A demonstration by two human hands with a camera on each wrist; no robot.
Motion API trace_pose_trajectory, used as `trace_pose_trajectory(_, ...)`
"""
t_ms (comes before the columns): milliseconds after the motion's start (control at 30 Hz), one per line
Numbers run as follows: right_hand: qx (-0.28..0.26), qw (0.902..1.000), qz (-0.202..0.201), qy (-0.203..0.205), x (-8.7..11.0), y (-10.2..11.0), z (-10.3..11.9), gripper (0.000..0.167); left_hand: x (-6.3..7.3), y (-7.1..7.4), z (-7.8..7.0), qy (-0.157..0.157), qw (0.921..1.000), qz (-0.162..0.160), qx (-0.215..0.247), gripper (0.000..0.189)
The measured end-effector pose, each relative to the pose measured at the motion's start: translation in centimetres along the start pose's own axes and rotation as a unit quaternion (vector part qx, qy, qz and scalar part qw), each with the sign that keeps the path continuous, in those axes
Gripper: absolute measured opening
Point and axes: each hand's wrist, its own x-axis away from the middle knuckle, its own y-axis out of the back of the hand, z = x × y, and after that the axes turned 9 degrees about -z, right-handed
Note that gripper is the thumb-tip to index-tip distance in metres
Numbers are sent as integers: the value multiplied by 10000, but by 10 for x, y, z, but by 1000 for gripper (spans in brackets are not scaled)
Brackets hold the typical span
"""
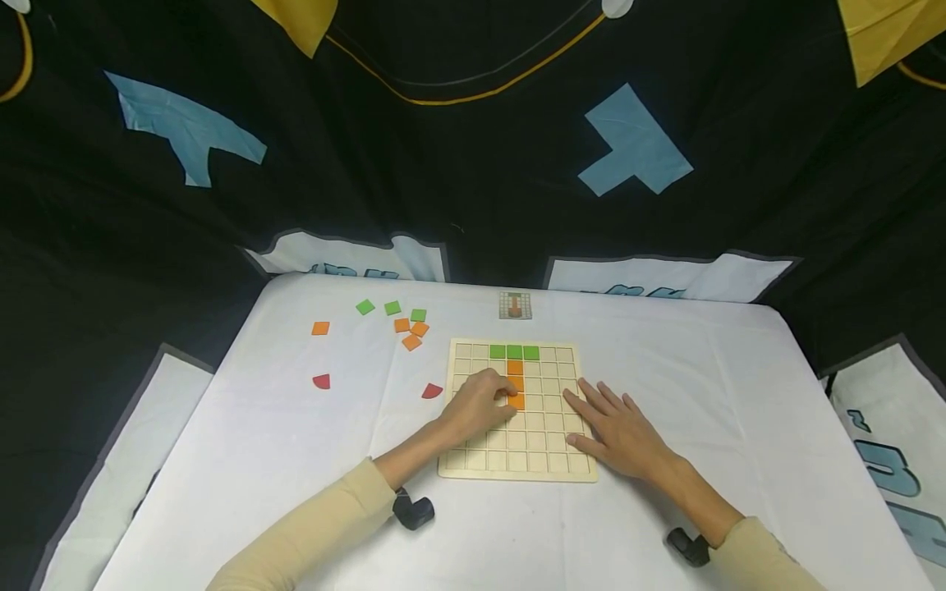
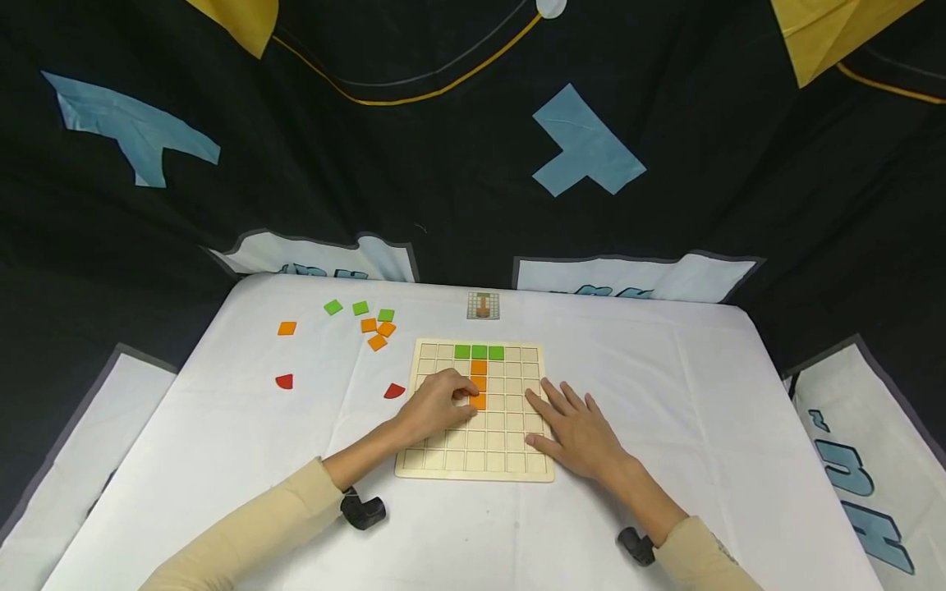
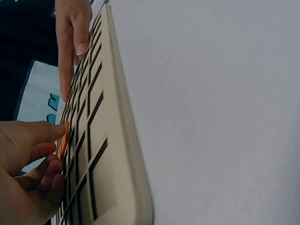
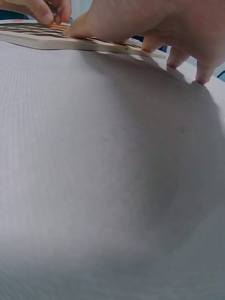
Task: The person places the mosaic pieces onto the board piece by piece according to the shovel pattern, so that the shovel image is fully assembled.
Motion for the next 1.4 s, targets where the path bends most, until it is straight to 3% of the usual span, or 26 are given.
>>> trace_pose_trajectory(100, 12, 10000, -8, 12, 0, -2, 0, 68, -1, 7, 5, 76, 9997, -111, 212, 20)
trace_pose_trajectory(233, 21, 9999, -72, 68, 0, -3, -2, 69, -3, 25, 20, 262, 9973, -573, 375, 24)
trace_pose_trajectory(500, 7, 9999, -110, 113, 1, -1, -3, 68, -10, 68, 68, 1011, 9819, -1594, 141, 37)
trace_pose_trajectory(633, -30, 9999, -112, 115, 1, 0, -2, 68, -11, 82, 91, 1401, 9747, -1738, -72, 42)
trace_pose_trajectory(800, -55, 9999, -58, 65, 1, 1, -2, 68, -10, 88, 110, 1597, 9730, -1625, -375, 41)
trace_pose_trajectory(1133, -51, 10000, -33, 36, 1, 0, -1, 69, -12, 87, 113, 1586, 9728, -1625, -457, 34)
trace_pose_trajectory(1400, 42, 9999, -58, 73, 0, -1, -1, 68, -9, 77, 88, 1177, 9825, -1444, -86, 34)
